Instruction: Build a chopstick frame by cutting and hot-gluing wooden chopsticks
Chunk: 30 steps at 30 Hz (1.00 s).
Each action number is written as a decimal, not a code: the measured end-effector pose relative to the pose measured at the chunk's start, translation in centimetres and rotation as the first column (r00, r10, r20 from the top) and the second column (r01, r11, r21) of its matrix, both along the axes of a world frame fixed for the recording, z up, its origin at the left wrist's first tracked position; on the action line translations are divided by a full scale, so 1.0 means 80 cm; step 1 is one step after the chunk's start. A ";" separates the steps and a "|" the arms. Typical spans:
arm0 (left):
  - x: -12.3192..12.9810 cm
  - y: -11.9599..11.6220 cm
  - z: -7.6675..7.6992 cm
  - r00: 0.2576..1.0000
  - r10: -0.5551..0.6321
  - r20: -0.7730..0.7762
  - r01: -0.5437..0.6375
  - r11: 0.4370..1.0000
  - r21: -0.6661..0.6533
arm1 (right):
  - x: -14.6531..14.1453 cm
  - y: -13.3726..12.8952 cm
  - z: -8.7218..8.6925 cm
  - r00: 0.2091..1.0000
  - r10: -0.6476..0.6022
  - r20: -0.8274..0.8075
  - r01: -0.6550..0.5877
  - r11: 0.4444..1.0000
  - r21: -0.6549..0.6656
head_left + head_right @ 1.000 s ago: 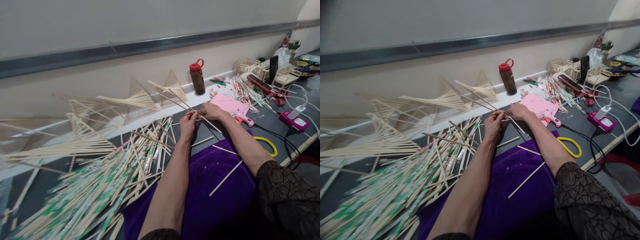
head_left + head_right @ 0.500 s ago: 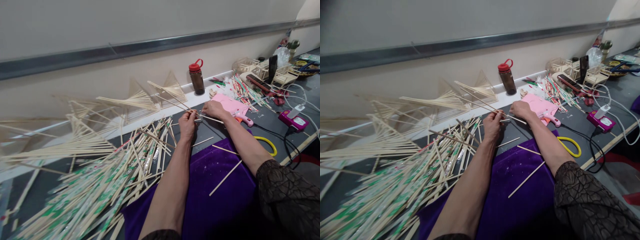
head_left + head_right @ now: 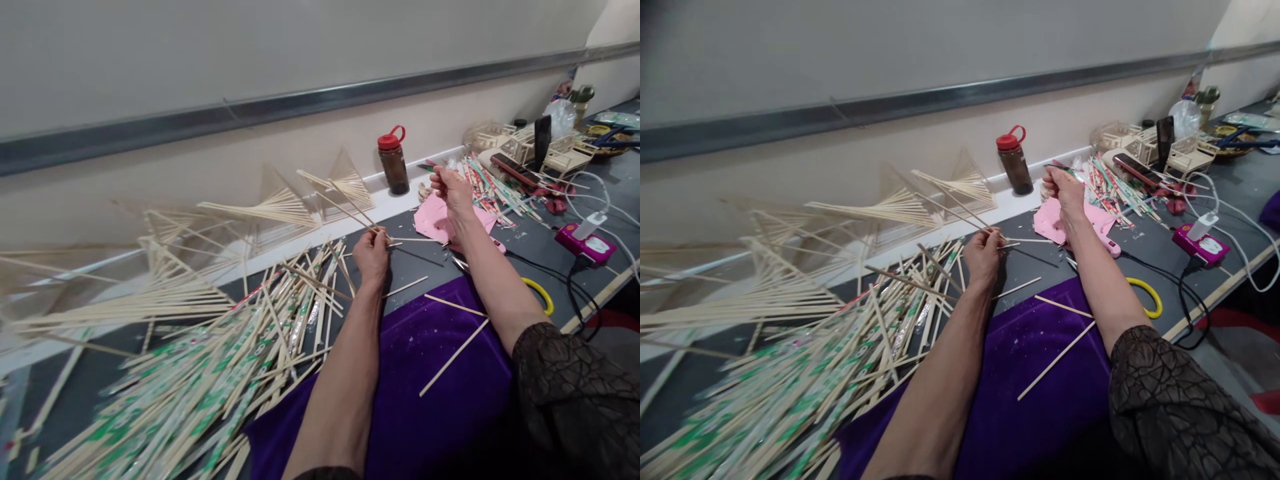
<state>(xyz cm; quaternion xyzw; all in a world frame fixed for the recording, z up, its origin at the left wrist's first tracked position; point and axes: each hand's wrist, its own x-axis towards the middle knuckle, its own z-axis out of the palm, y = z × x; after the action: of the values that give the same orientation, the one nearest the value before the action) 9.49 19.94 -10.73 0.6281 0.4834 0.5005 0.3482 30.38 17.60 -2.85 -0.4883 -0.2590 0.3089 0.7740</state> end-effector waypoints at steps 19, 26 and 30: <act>0.002 0.009 -0.013 0.995 0.075 0.061 -0.074 0.997 -0.019 | 0.133 -0.040 0.110 0.982 -0.175 -0.070 0.170 0.983 -0.069; 0.003 0.004 -0.013 0.997 0.056 0.054 -0.055 0.998 -0.013 | 0.187 -0.047 0.181 0.791 -0.568 0.227 0.589 0.808 -0.031; 0.003 0.000 -0.011 0.998 0.039 0.056 -0.037 0.999 -0.021 | 0.219 -0.038 0.201 0.582 -0.613 0.534 0.713 0.700 0.026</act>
<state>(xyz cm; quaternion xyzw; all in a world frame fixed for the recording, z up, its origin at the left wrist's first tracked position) 9.74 19.95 -11.63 0.6008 0.4902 0.5198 0.3586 47.91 14.55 13.26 -0.6839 -0.2186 -0.1197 0.6857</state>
